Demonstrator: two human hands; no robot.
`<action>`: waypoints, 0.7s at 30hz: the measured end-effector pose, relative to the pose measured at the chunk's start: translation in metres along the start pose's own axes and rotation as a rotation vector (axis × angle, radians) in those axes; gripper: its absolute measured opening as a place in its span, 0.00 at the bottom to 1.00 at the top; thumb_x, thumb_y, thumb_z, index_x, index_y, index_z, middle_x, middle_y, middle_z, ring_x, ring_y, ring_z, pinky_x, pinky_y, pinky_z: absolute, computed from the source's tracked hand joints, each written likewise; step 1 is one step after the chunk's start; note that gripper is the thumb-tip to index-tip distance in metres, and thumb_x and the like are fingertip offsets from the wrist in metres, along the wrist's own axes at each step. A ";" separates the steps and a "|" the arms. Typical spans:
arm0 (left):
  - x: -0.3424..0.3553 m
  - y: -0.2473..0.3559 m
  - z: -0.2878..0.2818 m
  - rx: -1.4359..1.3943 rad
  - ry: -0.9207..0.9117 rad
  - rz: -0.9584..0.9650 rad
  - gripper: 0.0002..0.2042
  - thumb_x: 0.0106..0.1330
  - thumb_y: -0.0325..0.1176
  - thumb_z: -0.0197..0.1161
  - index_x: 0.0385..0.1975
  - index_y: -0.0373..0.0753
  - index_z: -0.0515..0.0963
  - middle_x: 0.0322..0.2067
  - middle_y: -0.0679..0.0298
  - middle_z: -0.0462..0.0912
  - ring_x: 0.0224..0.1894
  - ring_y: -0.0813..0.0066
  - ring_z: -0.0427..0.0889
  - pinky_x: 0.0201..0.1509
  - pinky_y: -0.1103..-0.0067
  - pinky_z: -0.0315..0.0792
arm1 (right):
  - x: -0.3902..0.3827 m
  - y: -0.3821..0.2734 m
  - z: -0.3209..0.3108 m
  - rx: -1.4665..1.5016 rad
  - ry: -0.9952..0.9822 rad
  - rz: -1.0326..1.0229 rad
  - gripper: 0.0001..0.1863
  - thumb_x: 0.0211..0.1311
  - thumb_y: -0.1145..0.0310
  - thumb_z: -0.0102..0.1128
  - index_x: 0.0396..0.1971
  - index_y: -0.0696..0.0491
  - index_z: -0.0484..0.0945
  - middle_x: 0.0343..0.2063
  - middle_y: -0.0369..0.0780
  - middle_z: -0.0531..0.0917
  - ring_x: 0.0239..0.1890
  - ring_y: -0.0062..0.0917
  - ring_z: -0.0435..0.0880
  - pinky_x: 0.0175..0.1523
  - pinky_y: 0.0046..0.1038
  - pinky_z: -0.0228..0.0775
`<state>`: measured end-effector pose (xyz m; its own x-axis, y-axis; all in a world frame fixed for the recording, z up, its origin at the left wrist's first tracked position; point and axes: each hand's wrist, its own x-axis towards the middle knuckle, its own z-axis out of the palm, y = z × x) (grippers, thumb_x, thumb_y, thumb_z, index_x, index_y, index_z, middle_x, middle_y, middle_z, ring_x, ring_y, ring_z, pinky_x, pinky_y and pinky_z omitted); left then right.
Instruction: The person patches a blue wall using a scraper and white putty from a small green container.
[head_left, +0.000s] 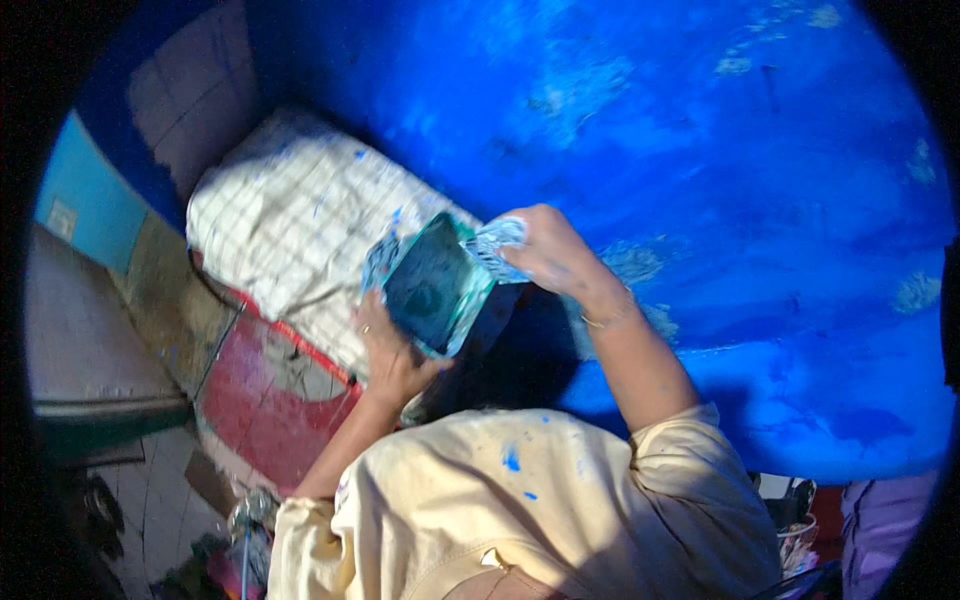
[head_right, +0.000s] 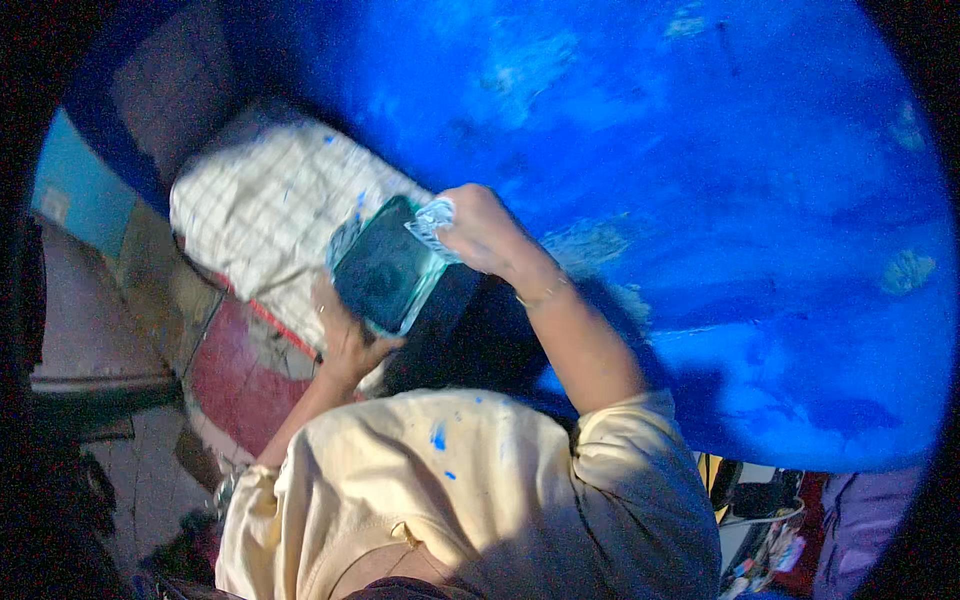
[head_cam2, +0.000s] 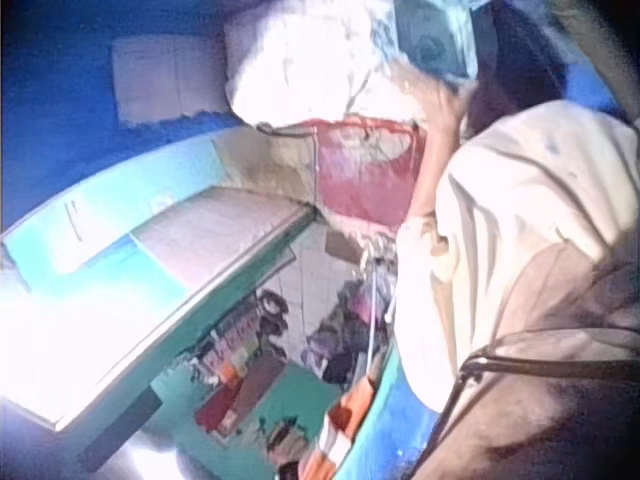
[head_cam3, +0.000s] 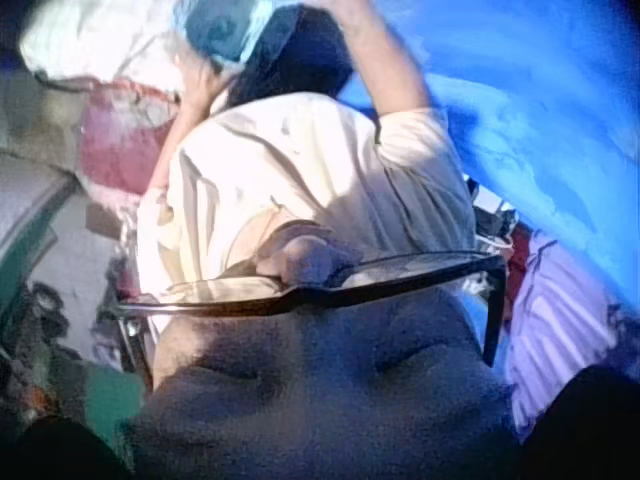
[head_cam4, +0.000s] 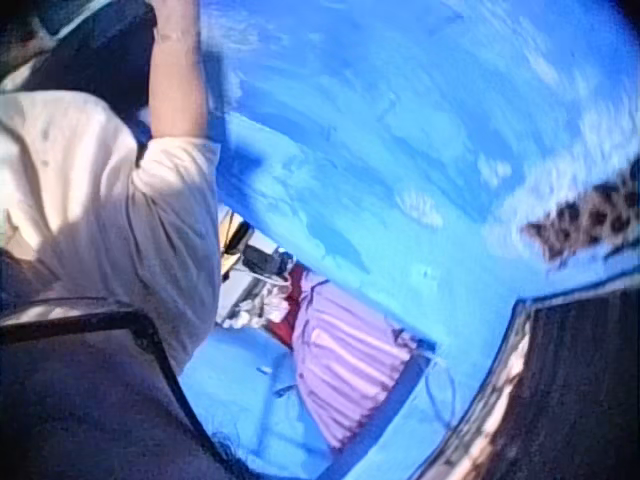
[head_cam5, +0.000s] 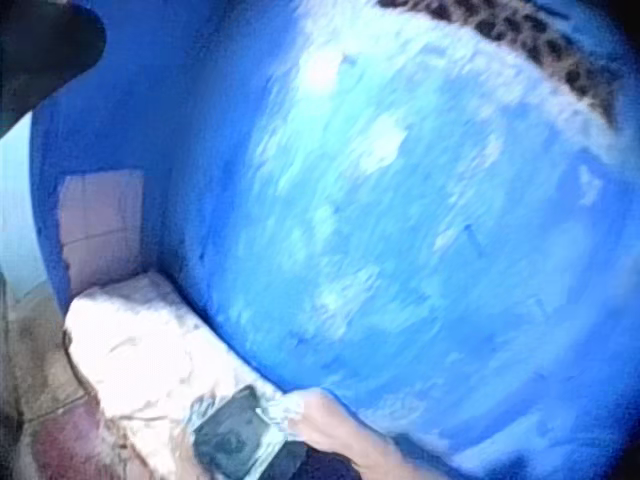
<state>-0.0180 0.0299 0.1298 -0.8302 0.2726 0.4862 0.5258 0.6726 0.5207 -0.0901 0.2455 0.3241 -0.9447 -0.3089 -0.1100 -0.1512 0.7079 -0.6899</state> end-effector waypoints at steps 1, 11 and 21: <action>-0.001 0.010 -0.006 -0.032 -0.014 -0.078 0.63 0.33 0.63 0.68 0.62 0.26 0.38 0.60 0.36 0.47 0.63 0.39 0.47 0.64 0.49 0.36 | 0.012 -0.002 0.017 -0.250 -0.049 0.046 0.09 0.44 0.76 0.56 0.28 0.64 0.78 0.27 0.51 0.82 0.31 0.36 0.82 0.39 0.31 0.73; 0.004 0.032 -0.009 -0.034 0.017 -0.154 0.64 0.31 0.59 0.71 0.63 0.29 0.38 0.60 0.42 0.49 0.63 0.43 0.47 0.66 0.51 0.34 | 0.072 0.033 0.131 -0.613 -0.044 0.214 0.10 0.49 0.74 0.50 0.24 0.60 0.81 0.31 0.54 0.81 0.36 0.43 0.82 0.42 0.37 0.74; 0.004 0.037 -0.015 -0.082 0.005 -0.202 0.65 0.25 0.49 0.77 0.63 0.31 0.38 0.60 0.42 0.49 0.64 0.45 0.46 0.66 0.51 0.33 | 0.060 0.054 0.113 -0.726 -0.062 0.070 0.07 0.44 0.73 0.55 0.18 0.58 0.80 0.25 0.52 0.81 0.32 0.43 0.82 0.38 0.38 0.75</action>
<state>0.0009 0.0454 0.1614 -0.9193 0.1348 0.3697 0.3626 0.6553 0.6627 -0.1216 0.1933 0.1998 -0.9444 -0.2674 -0.1912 -0.2658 0.9634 -0.0344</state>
